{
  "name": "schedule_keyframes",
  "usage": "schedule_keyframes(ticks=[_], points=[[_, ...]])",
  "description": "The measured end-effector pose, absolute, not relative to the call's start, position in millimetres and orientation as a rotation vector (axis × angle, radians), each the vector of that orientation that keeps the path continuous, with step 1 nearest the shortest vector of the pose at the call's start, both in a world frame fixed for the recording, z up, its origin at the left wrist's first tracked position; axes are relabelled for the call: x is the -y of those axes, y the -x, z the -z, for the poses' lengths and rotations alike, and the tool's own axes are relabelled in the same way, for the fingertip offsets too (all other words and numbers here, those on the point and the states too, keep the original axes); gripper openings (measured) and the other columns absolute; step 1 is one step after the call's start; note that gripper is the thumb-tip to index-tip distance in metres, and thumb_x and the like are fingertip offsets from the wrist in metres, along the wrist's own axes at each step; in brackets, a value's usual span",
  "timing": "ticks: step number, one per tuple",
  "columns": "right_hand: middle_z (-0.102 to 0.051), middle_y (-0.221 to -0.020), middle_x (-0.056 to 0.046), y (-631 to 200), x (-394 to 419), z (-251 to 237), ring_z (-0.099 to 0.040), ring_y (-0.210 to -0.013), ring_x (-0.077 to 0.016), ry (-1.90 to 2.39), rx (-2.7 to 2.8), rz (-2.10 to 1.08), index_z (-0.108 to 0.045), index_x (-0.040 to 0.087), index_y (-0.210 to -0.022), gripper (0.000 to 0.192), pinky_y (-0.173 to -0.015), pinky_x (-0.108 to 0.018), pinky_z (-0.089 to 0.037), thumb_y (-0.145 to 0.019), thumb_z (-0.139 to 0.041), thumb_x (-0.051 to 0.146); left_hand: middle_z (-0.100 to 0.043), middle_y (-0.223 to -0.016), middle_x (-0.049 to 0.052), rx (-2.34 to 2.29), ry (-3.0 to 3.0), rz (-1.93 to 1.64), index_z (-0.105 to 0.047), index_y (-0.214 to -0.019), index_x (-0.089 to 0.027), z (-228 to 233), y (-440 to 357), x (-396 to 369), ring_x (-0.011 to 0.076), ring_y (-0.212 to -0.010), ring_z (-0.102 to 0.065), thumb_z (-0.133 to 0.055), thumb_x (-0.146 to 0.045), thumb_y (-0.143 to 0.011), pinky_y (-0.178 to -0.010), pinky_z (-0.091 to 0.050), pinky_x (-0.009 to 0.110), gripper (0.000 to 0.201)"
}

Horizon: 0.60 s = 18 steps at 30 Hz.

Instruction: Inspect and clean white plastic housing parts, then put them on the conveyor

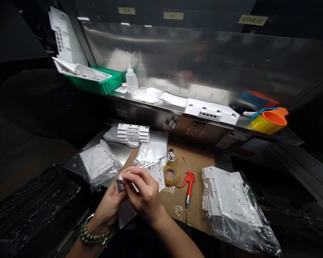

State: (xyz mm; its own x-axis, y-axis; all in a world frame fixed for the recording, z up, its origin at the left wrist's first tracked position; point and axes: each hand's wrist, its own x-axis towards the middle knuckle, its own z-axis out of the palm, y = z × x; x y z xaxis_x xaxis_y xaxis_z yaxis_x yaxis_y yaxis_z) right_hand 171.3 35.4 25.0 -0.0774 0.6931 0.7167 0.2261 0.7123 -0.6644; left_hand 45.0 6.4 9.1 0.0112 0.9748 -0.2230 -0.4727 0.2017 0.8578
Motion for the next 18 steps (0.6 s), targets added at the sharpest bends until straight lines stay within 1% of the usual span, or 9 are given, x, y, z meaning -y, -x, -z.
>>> schedule_keyframes(ticks=[2, 7, 10, 12, 14, 18], points=[[-0.072, -0.099, -0.007, -178, -41, -17, -0.071, -0.091, -0.0172, 0.799, 1.637, -0.432, -0.075, 0.022, -0.11, 0.021, -0.08, -0.03, -0.061, -0.094, -0.067, 0.01, -0.068, -0.138, 0.008, -1.006, -0.577, -1.262, -0.069, -0.128, -0.025, -10, -39, -4, 0.034, -0.133, -0.059, -0.078, -0.006, -0.07, -0.112, -0.048, 0.039, 0.063], [-0.07, -0.093, -0.005, -231, -68, 4, -0.068, -0.085, -0.0172, 1.117, 1.377, -0.398, -0.078, 0.022, -0.098, 0.009, -0.073, -0.03, -0.059, -0.094, -0.07, 0.02, -0.076, -0.126, 0.005, -1.189, -0.321, -1.225, -0.06, -0.14, -0.031, -11, -5, 3, 0.0383, -0.127, -0.063, -0.082, -0.003, -0.057, -0.108, -0.053, 0.045, 0.091], [-0.069, -0.093, -0.005, -249, -78, 7, -0.068, -0.086, -0.0172, 1.191, 1.281, -0.403, -0.078, 0.021, -0.095, 0.009, -0.072, -0.029, -0.058, -0.094, -0.07, 0.025, -0.077, -0.123, 0.005, -1.228, -0.25, -1.192, -0.056, -0.146, -0.033, -9, 12, 6, 0.0415, -0.124, -0.065, -0.087, -0.003, -0.05, -0.106, -0.055, 0.049, 0.105], [-0.07, -0.093, -0.005, -247, -81, 6, -0.068, -0.087, -0.0172, 1.174, 1.307, -0.44, -0.078, 0.022, -0.093, 0.01, -0.073, -0.029, -0.058, -0.094, -0.069, 0.027, -0.076, -0.126, 0.005, -1.232, -0.249, -1.187, -0.054, -0.147, -0.035, -8, 17, 9, 0.042, -0.124, -0.065, -0.089, -0.006, -0.051, -0.106, -0.055, 0.05, 0.106], [-0.07, -0.092, -0.005, -240, -81, 5, -0.068, -0.086, -0.0167, 1.167, 1.317, -0.479, -0.078, 0.022, -0.093, 0.011, -0.072, -0.028, -0.058, -0.094, -0.069, 0.028, -0.075, -0.129, 0.004, -1.231, -0.256, -1.186, -0.055, -0.146, -0.037, -9, 18, 10, 0.042, -0.126, -0.064, -0.09, -0.01, -0.054, -0.108, -0.053, 0.051, 0.102], [-0.071, -0.094, -0.005, -232, -83, 9, -0.068, -0.086, -0.0164, 1.196, 1.303, -0.511, -0.079, 0.022, -0.093, 0.014, -0.072, -0.027, -0.057, -0.095, -0.068, 0.031, -0.073, -0.133, 0.005, -1.218, -0.257, -1.164, -0.058, -0.144, -0.036, -11, 18, 9, 0.0436, -0.128, -0.061, -0.089, -0.011, -0.056, -0.11, -0.052, 0.053, 0.097]])
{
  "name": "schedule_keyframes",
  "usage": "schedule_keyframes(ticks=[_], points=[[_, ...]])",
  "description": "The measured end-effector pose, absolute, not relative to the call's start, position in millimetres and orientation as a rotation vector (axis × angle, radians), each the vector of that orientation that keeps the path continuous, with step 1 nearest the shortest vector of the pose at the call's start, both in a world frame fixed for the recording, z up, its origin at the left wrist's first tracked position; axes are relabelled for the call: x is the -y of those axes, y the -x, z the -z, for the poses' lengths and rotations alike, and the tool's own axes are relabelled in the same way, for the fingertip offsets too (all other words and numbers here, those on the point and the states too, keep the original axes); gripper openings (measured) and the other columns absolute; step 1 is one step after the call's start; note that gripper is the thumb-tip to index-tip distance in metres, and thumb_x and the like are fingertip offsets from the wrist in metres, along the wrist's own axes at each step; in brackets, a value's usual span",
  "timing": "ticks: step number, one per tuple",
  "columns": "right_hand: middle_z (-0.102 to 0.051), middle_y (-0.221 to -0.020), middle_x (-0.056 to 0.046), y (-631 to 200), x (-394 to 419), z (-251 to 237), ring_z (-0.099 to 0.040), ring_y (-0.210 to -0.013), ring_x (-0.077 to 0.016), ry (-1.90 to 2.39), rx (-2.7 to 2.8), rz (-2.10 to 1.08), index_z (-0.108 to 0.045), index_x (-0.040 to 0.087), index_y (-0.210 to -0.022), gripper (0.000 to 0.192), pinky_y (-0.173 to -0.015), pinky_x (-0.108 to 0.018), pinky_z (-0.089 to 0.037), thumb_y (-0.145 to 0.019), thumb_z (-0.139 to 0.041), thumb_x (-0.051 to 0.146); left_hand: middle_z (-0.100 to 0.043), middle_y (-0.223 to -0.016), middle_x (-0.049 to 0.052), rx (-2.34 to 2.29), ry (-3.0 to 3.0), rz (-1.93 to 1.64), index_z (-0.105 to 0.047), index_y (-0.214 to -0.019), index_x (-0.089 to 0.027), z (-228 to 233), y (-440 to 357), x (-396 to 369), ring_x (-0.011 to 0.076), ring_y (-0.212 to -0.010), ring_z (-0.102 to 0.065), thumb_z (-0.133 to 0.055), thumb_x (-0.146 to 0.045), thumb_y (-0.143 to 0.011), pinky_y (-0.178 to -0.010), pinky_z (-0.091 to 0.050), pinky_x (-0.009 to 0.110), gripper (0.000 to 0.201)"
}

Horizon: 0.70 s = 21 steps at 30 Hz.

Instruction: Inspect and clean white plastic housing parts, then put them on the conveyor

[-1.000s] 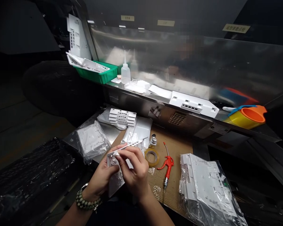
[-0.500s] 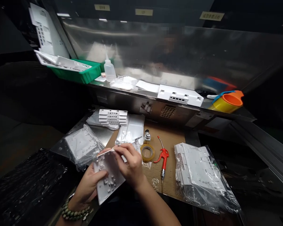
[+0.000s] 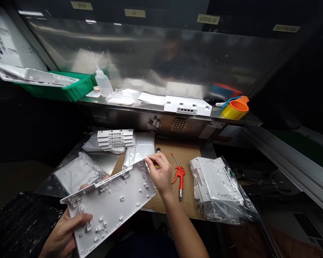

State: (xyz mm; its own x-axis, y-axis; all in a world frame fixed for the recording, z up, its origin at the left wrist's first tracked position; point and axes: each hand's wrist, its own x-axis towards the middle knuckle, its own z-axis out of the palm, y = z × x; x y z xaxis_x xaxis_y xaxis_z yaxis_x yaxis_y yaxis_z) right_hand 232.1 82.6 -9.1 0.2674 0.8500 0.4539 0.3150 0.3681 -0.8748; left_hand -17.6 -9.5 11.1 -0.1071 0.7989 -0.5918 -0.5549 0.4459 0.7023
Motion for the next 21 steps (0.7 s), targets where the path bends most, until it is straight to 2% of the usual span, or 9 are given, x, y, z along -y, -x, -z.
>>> schedule_keyframes(ticks=[5, 9, 11, 14, 16, 18, 20, 21], points=[[-0.072, -0.098, -0.005, -253, -108, 57, -0.069, -0.088, -0.0166, 1.504, 1.392, -0.532, -0.077, 0.02, -0.095, 0.024, -0.077, -0.028, -0.056, -0.097, -0.063, 0.039, -0.074, -0.13, 0.002, -1.253, -0.252, -1.168, -0.057, -0.144, -0.039, -5, 31, 10, 0.0422, -0.128, -0.061, -0.089, -0.004, -0.051, -0.109, -0.053, 0.051, 0.105], [-0.07, -0.086, -0.004, -272, -125, 128, -0.066, -0.075, -0.0165, 1.724, 1.417, -0.575, -0.072, 0.016, -0.081, 0.023, -0.075, -0.033, -0.055, -0.091, -0.071, 0.036, -0.075, -0.13, 0.002, -1.291, -0.205, -1.184, -0.055, -0.147, -0.039, 10, 53, 17, 0.0412, -0.126, -0.063, -0.083, 0.003, -0.049, -0.108, -0.053, 0.049, 0.11], [-0.07, -0.088, -0.003, -277, -122, 160, -0.066, -0.079, -0.016, 1.815, 1.419, -0.588, -0.07, 0.016, -0.084, 0.024, -0.077, -0.034, -0.056, -0.094, -0.07, 0.038, -0.075, -0.13, 0.004, -1.296, -0.19, -1.191, -0.053, -0.148, -0.038, 18, 63, 21, 0.0425, -0.123, -0.065, -0.083, 0.003, -0.049, -0.107, -0.054, 0.051, 0.111], [-0.07, -0.104, -0.004, -285, -105, 191, -0.067, -0.096, -0.0178, 1.902, 1.391, -0.586, -0.069, 0.019, -0.098, 0.021, -0.089, -0.037, -0.056, -0.097, -0.067, 0.041, -0.075, -0.128, 0.008, -1.288, -0.157, -1.178, -0.049, -0.152, -0.035, 27, 72, 28, 0.0454, -0.116, -0.067, -0.083, 0.001, -0.051, -0.102, -0.057, 0.056, 0.112], [-0.068, -0.116, -0.009, -296, -89, 201, -0.064, -0.112, -0.0241, 1.97, 1.312, -0.546, -0.069, 0.019, -0.105, 0.023, -0.099, -0.045, -0.051, -0.096, -0.066, 0.039, -0.074, -0.13, 0.009, -1.259, -0.149, -1.2, -0.046, -0.154, -0.034, 27, 73, 32, 0.0456, -0.116, -0.067, -0.08, 0.003, -0.053, -0.1, -0.057, 0.057, 0.112], [-0.063, -0.124, -0.02, -312, -73, 207, -0.056, -0.125, -0.0353, 2.069, 1.168, -0.49, -0.068, 0.012, -0.109, 0.029, -0.105, -0.056, -0.044, -0.093, -0.063, 0.037, -0.071, -0.136, 0.011, -1.228, -0.154, -1.254, -0.042, -0.156, -0.033, 25, 72, 36, 0.0444, -0.119, -0.066, -0.076, 0.005, -0.055, -0.102, -0.057, 0.057, 0.113], [-0.06, -0.124, -0.032, -329, -62, 211, -0.052, -0.128, -0.0456, 2.162, 1.016, -0.478, -0.066, 0.006, -0.109, 0.037, -0.104, -0.067, -0.038, -0.088, -0.061, 0.036, -0.068, -0.14, 0.011, -1.199, -0.132, -1.301, -0.039, -0.158, -0.032, 22, 72, 40, 0.0426, -0.122, -0.065, -0.073, 0.005, -0.059, -0.104, -0.055, 0.056, 0.111], [-0.061, -0.119, -0.032, -338, -59, 212, -0.054, -0.125, -0.0463, 2.191, 0.962, -0.505, -0.065, 0.005, -0.108, 0.038, -0.103, -0.069, -0.038, -0.086, -0.063, 0.036, -0.067, -0.141, 0.011, -1.187, -0.118, -1.32, -0.038, -0.159, -0.032, 22, 73, 43, 0.0419, -0.123, -0.065, -0.072, 0.005, -0.06, -0.105, -0.055, 0.056, 0.11]])
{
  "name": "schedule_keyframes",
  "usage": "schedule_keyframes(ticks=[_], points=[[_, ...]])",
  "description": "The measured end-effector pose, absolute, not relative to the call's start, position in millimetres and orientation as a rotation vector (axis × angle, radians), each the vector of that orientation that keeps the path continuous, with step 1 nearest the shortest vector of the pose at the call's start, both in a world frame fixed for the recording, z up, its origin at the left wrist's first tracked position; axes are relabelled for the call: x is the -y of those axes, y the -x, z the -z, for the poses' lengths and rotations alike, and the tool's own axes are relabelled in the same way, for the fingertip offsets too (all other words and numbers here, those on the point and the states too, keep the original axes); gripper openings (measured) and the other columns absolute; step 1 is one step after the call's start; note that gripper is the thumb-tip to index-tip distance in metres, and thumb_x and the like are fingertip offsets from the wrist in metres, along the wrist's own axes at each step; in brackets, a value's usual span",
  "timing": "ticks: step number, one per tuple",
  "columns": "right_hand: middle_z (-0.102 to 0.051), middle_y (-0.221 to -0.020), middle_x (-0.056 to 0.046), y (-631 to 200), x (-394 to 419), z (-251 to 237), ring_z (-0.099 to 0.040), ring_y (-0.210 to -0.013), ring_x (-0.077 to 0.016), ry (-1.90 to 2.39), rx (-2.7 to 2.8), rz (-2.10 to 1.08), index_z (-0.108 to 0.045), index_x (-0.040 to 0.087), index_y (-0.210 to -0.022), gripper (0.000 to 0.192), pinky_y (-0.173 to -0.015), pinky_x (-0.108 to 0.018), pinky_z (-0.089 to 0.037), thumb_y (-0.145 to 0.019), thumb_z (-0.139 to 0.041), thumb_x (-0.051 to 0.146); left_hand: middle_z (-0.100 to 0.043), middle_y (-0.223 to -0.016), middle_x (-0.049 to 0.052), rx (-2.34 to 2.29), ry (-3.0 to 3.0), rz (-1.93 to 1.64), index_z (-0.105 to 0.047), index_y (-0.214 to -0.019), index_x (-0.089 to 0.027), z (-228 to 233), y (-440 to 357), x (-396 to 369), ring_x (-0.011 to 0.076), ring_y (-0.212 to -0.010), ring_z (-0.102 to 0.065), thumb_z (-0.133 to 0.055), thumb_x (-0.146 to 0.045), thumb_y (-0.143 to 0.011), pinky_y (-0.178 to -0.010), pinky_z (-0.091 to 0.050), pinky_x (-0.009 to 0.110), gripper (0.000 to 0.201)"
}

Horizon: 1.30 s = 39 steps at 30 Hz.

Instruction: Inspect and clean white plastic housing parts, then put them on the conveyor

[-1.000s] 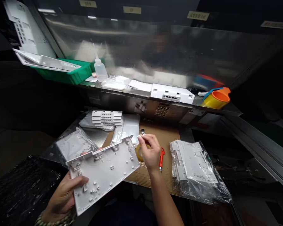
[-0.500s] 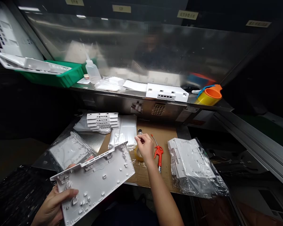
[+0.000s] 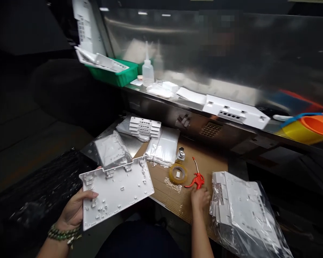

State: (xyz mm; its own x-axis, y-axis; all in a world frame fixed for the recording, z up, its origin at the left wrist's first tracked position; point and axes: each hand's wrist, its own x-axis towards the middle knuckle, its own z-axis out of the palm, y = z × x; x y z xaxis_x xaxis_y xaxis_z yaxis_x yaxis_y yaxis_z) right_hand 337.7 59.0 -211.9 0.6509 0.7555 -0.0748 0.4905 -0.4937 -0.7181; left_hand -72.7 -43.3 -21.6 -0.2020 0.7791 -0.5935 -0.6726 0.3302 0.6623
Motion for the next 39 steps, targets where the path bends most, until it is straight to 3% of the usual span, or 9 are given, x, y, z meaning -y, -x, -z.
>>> schedule_keyframes(ticks=[4, 7, 11, 16, 18, 22, 28, 34, 39], points=[[-0.07, -0.088, -0.015, -361, -60, 207, -0.069, -0.088, -0.0357, 2.126, 0.918, -0.764, -0.067, 0.019, -0.093, 0.031, -0.076, -0.056, -0.056, -0.074, -0.068, 0.044, -0.071, -0.135, 0.014, -1.171, -0.032, -1.372, -0.035, -0.16, -0.025, 26, 85, 65, 0.0428, -0.119, -0.068, -0.066, 0.007, -0.06, -0.103, -0.055, 0.06, 0.109], [-0.071, -0.084, -0.015, -366, -60, 185, -0.069, -0.072, -0.0342, 1.908, 0.985, -0.998, -0.066, 0.026, -0.084, 0.029, -0.048, -0.043, -0.049, -0.067, -0.063, 0.05, -0.074, -0.126, 0.019, -1.159, 0.183, -1.398, -0.037, -0.159, -0.014, 33, 98, 93, 0.044, -0.116, -0.069, -0.062, 0.006, -0.062, -0.103, -0.054, 0.061, 0.102], [-0.071, -0.105, -0.02, -352, -45, 143, -0.072, -0.085, -0.0328, 1.393, 1.035, -1.636, -0.071, 0.029, -0.107, 0.049, -0.038, -0.029, -0.036, -0.065, -0.069, 0.056, -0.077, -0.116, 0.022, -1.234, 0.348, -1.489, -0.044, -0.152, -0.004, 52, 110, 135, 0.0434, -0.11, -0.072, -0.059, 0.005, -0.065, -0.102, -0.055, 0.06, 0.088], [-0.069, -0.075, -0.012, -273, -14, 106, -0.065, -0.066, -0.0251, 0.98, 1.755, -2.397, -0.067, 0.02, -0.121, 0.087, -0.047, -0.028, -0.039, -0.072, -0.056, 0.09, -0.074, -0.12, 0.018, -1.456, 0.547, -1.61, -0.051, -0.144, -0.009, 107, 121, 166, 0.0336, -0.106, -0.073, -0.058, -0.003, -0.085, -0.094, -0.06, 0.052, 0.061], [-0.071, -0.078, -0.009, -237, 3, 103, -0.064, -0.071, -0.0235, 1.059, 2.239, -2.198, -0.07, 0.019, -0.106, 0.073, -0.059, -0.03, -0.044, -0.077, -0.058, 0.085, -0.069, -0.126, 0.015, -1.535, 0.616, -1.616, -0.055, -0.139, -0.015, 134, 122, 170, 0.0284, -0.106, -0.071, -0.061, -0.02, -0.096, -0.09, -0.061, 0.049, 0.044], [-0.074, -0.085, -0.008, -199, 33, 110, -0.066, -0.08, -0.0266, 1.22, 2.722, -1.682, -0.066, 0.022, -0.088, 0.062, -0.068, -0.031, -0.041, -0.084, -0.053, 0.083, -0.065, -0.129, 0.011, -1.702, 0.594, -1.588, -0.06, -0.131, -0.018, 182, 117, 177, 0.0249, -0.106, -0.068, -0.065, -0.037, -0.098, -0.088, -0.06, 0.046, 0.039], [-0.074, -0.086, -0.007, -210, 35, 111, -0.067, -0.081, -0.0269, 1.3, 2.719, -1.565, -0.062, 0.024, -0.088, 0.058, -0.067, -0.03, -0.038, -0.088, -0.049, 0.08, -0.064, -0.135, 0.011, -1.989, 0.155, -1.457, -0.065, -0.125, -0.017, 209, 114, 205, 0.0287, -0.12, -0.063, -0.07, -0.031, -0.094, -0.101, -0.054, 0.053, 0.034], [-0.074, -0.083, -0.004, -232, 27, 111, -0.063, -0.074, -0.0227, 1.392, 2.524, -1.668, -0.066, 0.023, -0.086, 0.059, -0.061, -0.028, -0.036, -0.083, -0.055, 0.081, -0.079, -0.118, 0.0, -1.877, -0.468, -1.273, -0.08, -0.089, -0.032, 189, 150, 205, 0.0275, -0.147, -0.045, -0.069, -0.002, -0.063, -0.126, -0.026, 0.045, 0.041], [-0.073, -0.079, -0.004, -242, 33, 110, -0.06, -0.067, -0.0211, 1.445, 2.451, -1.657, -0.071, 0.023, -0.085, 0.061, -0.057, -0.028, -0.033, -0.079, -0.059, 0.083, -0.082, -0.098, 0.004, -1.983, -0.349, -1.175, -0.078, -0.089, -0.027, 204, 148, 185, 0.0365, -0.131, -0.061, -0.065, -0.006, -0.057, -0.113, -0.045, 0.05, 0.041]])
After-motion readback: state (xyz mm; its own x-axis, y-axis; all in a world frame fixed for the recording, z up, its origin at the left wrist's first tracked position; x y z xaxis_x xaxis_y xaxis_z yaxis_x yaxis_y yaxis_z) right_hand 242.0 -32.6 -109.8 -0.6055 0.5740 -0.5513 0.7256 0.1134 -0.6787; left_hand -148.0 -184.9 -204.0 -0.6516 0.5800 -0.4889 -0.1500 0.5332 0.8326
